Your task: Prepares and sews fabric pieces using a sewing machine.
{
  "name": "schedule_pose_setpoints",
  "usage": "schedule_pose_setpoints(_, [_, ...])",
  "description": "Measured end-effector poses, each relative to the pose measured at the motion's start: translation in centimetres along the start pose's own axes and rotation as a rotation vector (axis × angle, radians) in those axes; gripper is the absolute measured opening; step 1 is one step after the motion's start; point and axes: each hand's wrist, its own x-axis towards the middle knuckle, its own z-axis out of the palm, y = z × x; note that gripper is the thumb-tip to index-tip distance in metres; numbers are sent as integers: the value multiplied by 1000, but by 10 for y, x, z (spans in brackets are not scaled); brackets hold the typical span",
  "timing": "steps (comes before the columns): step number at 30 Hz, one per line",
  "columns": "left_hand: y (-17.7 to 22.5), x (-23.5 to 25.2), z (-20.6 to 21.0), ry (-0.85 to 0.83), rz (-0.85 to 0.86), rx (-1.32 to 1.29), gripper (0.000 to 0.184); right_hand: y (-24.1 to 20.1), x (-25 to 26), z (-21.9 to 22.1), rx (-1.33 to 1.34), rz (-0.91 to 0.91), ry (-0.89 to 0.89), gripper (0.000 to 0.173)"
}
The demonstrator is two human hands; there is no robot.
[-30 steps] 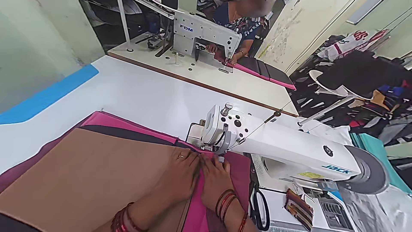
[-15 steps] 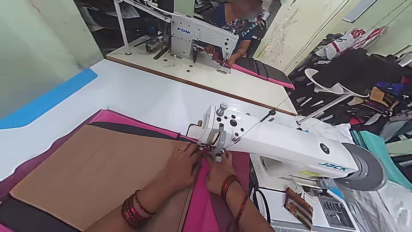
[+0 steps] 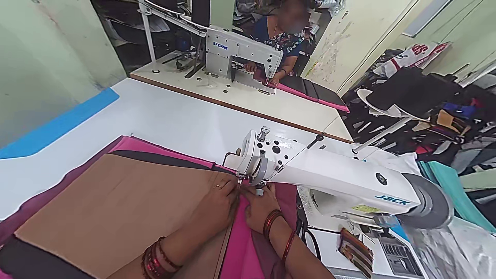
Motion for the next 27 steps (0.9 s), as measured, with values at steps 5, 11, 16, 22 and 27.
schedule_pose_setpoints(5, [3, 15, -7, -76, -96, -31, 30, 10, 13, -8, 16, 46, -70, 52])
schedule_pose_setpoints(11, [4, 25, -11, -155, -165, -89, 31, 14, 17, -19, -2, 83, -94, 46])
schedule_pose_setpoints(16, [-2, 10, -6, -28, 20, -63, 26, 29, 8, 7, 41, -157, 259, 37])
schedule_pose_setpoints(22, [9, -36, -3, 49, 105, 102, 35, -12, -36, 20, -9, -118, 96, 53])
schedule_pose_setpoints(27, [29, -24, -26, -176, -32, 70, 40, -21, -38, 19, -24, -39, -3, 61])
